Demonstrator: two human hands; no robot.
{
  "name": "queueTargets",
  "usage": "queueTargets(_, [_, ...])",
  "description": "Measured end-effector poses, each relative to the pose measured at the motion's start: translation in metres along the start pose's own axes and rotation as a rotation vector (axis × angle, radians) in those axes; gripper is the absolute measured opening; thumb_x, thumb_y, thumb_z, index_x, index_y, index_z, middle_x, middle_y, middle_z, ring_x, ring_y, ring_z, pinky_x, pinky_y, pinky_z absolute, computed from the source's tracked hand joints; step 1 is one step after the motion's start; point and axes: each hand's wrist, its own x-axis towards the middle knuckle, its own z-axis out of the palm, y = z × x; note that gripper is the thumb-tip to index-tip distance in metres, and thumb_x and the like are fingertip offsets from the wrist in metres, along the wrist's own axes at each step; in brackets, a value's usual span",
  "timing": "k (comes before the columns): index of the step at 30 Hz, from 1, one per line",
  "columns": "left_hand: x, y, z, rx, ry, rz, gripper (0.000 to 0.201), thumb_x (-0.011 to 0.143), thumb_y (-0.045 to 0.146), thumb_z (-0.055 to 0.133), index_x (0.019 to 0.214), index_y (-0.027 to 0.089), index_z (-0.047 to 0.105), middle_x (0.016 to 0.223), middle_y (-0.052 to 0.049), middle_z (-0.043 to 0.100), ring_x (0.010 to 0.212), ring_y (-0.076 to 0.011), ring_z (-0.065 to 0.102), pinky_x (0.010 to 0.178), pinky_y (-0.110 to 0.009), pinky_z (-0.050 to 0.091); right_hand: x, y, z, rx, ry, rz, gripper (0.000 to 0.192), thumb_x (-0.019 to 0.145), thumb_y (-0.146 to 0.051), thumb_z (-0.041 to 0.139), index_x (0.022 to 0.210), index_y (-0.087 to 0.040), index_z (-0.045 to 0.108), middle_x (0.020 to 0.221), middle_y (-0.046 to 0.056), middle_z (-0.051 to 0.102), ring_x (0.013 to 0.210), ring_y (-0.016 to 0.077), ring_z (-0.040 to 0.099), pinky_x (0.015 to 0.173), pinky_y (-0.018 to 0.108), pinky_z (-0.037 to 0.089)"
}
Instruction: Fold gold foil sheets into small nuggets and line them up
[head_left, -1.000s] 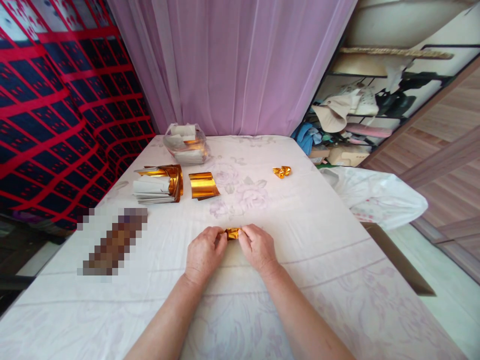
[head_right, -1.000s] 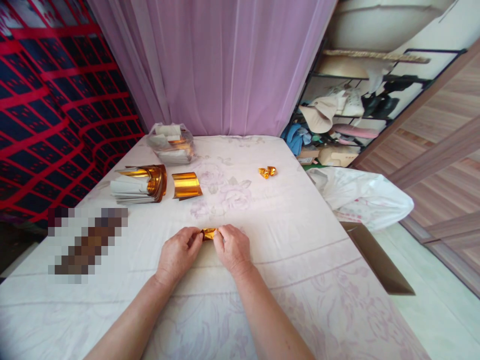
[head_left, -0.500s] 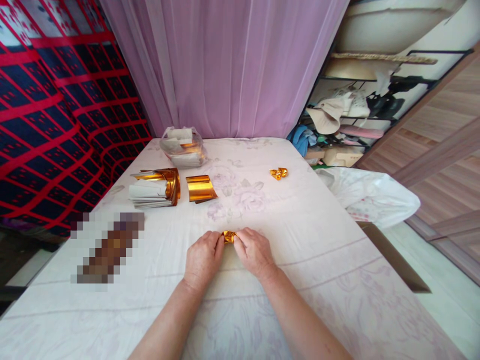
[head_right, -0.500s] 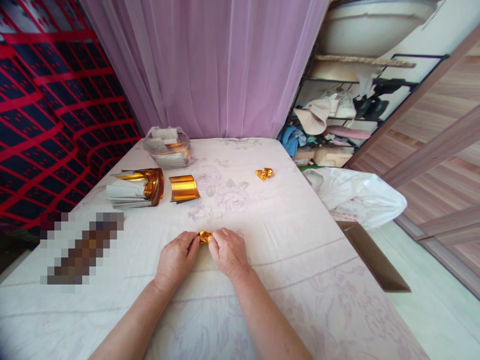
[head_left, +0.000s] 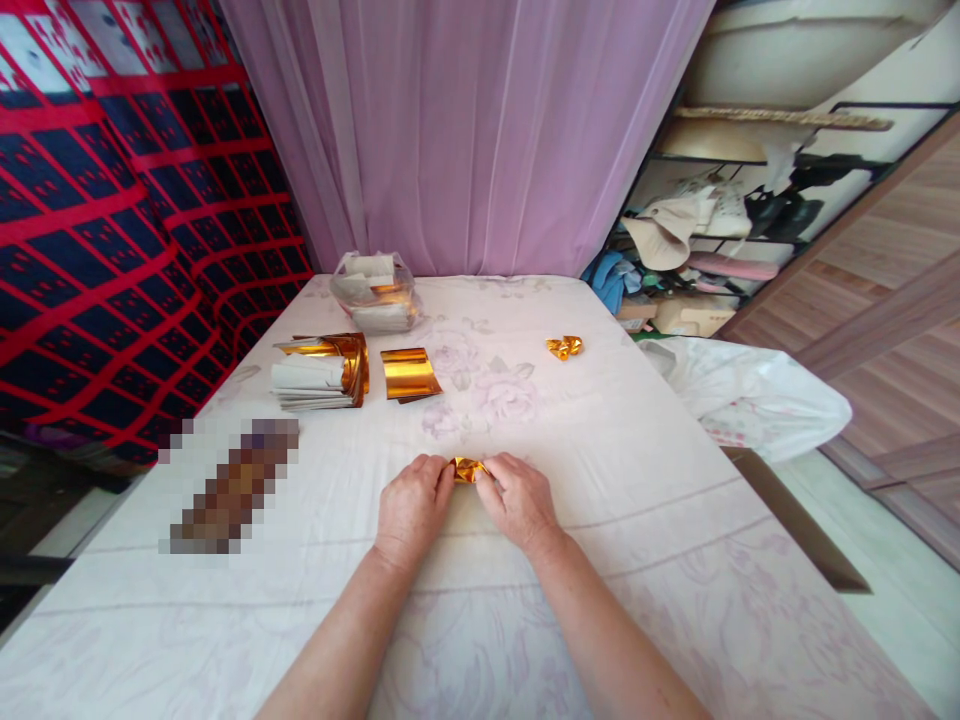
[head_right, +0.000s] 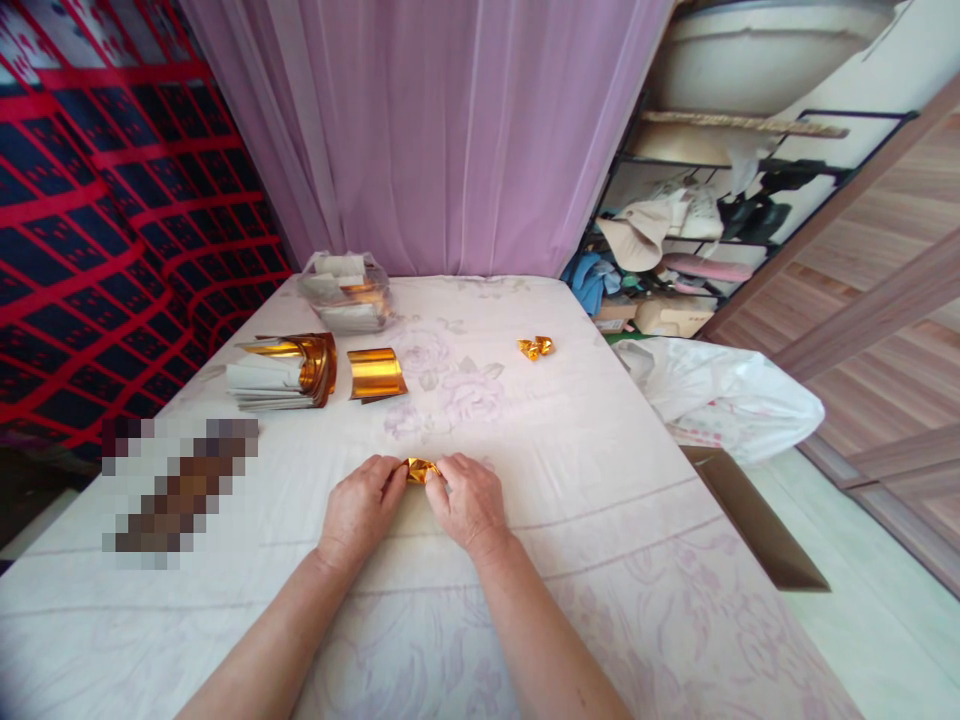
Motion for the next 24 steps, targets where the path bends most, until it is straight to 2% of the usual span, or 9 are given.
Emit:
queueTargets(3, [0.0, -0.001, 0.0, -0.014, 0.014, -0.014, 0.025, 0.097, 0.03, 0.042, 0.091, 0.021, 0.065, 0.088, -0.004, 0.067, 0.077, -0.0178, 0.065, 0.065, -0.026, 0.043, 0.0, -0.001, -0.006, 0.017, -0.042, 0.036, 0.024, 0.09, -0.024, 0.045, 0.071, -0.02, 0.059, 0.072, 0.001, 0.064, 0.069, 0.0127, 0.057, 0.066, 0.024, 0.031])
queueTargets(6, [0.001, -0.003, 0.001, -0.06, 0.038, -0.004, 0.025, 0.096, 0.032, 0.043, 0.093, 0.022, 0.065, 0.089, -0.004, 0.067, 0.077, -0.0181, 0.065, 0.065, -0.026, 0.044, 0.0, 0.0, -0.012, 0.005, -0.107, 0.07, 0.026, 0.087, -0.023, 0.048, 0.063, -0.019, 0.057, 0.065, 0.0, 0.062, 0.062, 0.0111, 0.055, 0.06, 0.025, 0.028])
queueTargets(9, [0.002, -0.008, 0.004, -0.177, 0.079, 0.01, 0.025, 0.094, 0.036, 0.045, 0.098, 0.022, 0.066, 0.09, -0.004, 0.068, 0.077, -0.0181, 0.065, 0.067, -0.027, 0.046, 0.002, 0.002, -0.016, -0.012, -0.143, 0.096, 0.026, 0.084, -0.021, 0.051, 0.058, -0.019, 0.056, 0.06, -0.002, 0.062, 0.057, 0.0096, 0.052, 0.057, 0.025, 0.025])
queueTargets(11, [0.004, -0.012, 0.007, -0.289, 0.119, -0.008, 0.029, 0.092, 0.04, 0.047, 0.105, 0.022, 0.065, 0.089, -0.004, 0.068, 0.073, -0.0174, 0.064, 0.068, -0.027, 0.047, 0.007, 0.007, -0.019, -0.053, -0.116, 0.144, 0.026, 0.084, -0.022, 0.051, 0.059, -0.02, 0.059, 0.062, -0.001, 0.064, 0.056, 0.0095, 0.052, 0.056, 0.025, 0.024])
queueTargets(14, [0.009, -0.019, 0.01, -0.473, 0.16, -0.092, 0.036, 0.089, 0.045, 0.046, 0.105, 0.02, 0.066, 0.081, -0.004, 0.067, 0.064, -0.0163, 0.061, 0.063, -0.028, 0.048, 0.023, 0.021, -0.021, -0.167, -0.057, 0.266, 0.028, 0.086, -0.026, 0.05, 0.063, -0.02, 0.064, 0.068, 0.0, 0.067, 0.059, 0.0106, 0.055, 0.056, 0.025, 0.024])
queueTargets(17, [0.014, -0.024, 0.008, -0.711, 0.156, -0.235, 0.045, 0.084, 0.055, 0.046, 0.097, 0.018, 0.067, 0.071, -0.002, 0.063, 0.058, -0.0161, 0.058, 0.051, -0.026, 0.045, 0.045, 0.04, -0.021, -0.279, -0.072, 0.416, 0.03, 0.089, -0.032, 0.05, 0.068, -0.022, 0.069, 0.073, 0.002, 0.071, 0.063, 0.0123, 0.058, 0.056, 0.025, 0.025])
queueTargets(20, [0.018, -0.027, 0.003, -0.974, 0.183, -0.369, 0.054, 0.076, 0.064, 0.051, 0.097, 0.016, 0.066, 0.075, -0.003, 0.06, 0.057, -0.0147, 0.056, 0.04, -0.022, 0.04, 0.07, 0.061, -0.018, -0.368, -0.089, 0.53, 0.03, 0.09, -0.034, 0.048, 0.078, -0.023, 0.073, 0.083, 0.004, 0.074, 0.07, 0.0147, 0.062, 0.058, 0.025, 0.029])
queueTargets(24, [0.02, -0.028, -0.002, -1.17, 0.244, -0.42, 0.055, 0.069, 0.064, 0.061, 0.094, 0.016, 0.066, 0.08, -0.002, 0.057, 0.059, -0.0116, 0.053, 0.038, -0.018, 0.039, 0.098, 0.089, -0.015, -0.404, -0.052, 0.598, 0.033, 0.093, -0.033, 0.043, 0.091, -0.023, 0.075, 0.095, 0.008, 0.074, 0.079, 0.0175, 0.065, 0.063, 0.025, 0.036])
